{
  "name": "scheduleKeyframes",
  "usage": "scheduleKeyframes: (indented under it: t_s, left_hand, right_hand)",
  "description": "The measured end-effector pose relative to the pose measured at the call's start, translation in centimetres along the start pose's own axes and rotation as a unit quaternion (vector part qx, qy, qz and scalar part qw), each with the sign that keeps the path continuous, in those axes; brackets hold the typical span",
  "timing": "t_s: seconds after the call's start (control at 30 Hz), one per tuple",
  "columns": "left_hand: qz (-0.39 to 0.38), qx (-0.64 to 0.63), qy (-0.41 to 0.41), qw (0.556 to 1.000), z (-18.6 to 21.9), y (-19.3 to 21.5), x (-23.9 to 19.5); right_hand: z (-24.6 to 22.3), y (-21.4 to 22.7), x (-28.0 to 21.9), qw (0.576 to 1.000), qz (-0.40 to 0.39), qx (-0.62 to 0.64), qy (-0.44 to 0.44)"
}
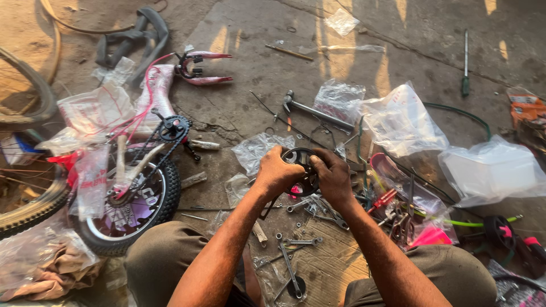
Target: The person unpacks bicycle components from plastic bags and assembles a small wheel hub. They insert a pink plastic star-shaped piece into the hub, attach a metal axle, and tighten it using a screwdriver and wrench. The person works on the floor surrounded by tools and bicycle parts.
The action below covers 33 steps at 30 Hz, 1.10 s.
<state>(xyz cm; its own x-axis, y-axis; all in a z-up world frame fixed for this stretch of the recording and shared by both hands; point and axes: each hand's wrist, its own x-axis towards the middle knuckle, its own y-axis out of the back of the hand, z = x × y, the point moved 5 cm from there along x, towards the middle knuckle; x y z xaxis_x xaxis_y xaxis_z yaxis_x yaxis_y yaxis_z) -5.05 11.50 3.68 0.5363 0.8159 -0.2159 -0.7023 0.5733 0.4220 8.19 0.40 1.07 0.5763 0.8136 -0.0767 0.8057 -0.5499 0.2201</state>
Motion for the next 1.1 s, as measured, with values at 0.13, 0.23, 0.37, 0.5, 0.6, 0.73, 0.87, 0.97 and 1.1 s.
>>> scheduleKeyframes:
  t_s: [0.13, 0.23, 0.37, 0.5, 0.6, 0.73, 0.87, 0.97, 1.1]
  left_hand:
    - [-0.036, -0.059, 0.088, 0.994, -3.1, -4.4, 0.8]
    - [-0.019, -0.057, 0.096, 0.994, -6.6, -7.6, 2.4]
    - [0.021, -0.097, 0.095, 0.991, -12.8, -14.4, 3.3]
    - [0.003, -0.07, 0.108, 0.992, -17.8, -21.3, 4.5]
    - [-0.033, -0.018, 0.157, 0.987, -21.3, -24.8, 3.9]
    - [-0.065, -0.012, 0.199, 0.978, -23.4, -26.3, 4.0]
    - [-0.094, -0.059, 0.191, 0.975, -24.0, -26.2, 4.2]
    - [-0.105, -0.054, 0.228, 0.966, -23.9, -26.0, 4.1]
    - [-0.106, -0.089, 0.237, 0.962, -24.2, -26.6, 4.5]
  right_hand:
    - [0.4, 3.6, 1.2, 0.975, -0.03, -0.22, 0.001]
    - [2.2, 8.8, 1.8, 0.962, -0.065, -0.243, -0.105]
    - [5.4, 16.0, 0.5, 0.852, -0.159, -0.494, 0.07]
    - [14.0, 19.7, -1.0, 0.776, -0.258, -0.576, -0.001]
    - [20.4, 19.0, -3.1, 0.75, -0.343, -0.565, 0.032]
    - [25.3, 15.4, -3.2, 0.775, -0.364, -0.502, 0.118]
    - [28.0, 12.8, -3.9, 0.772, -0.367, -0.502, 0.132]
    - [28.5, 13.0, -4.0, 0.758, -0.375, -0.519, 0.126]
    - [28.5, 13.8, -3.1, 0.782, -0.385, -0.47, 0.138]
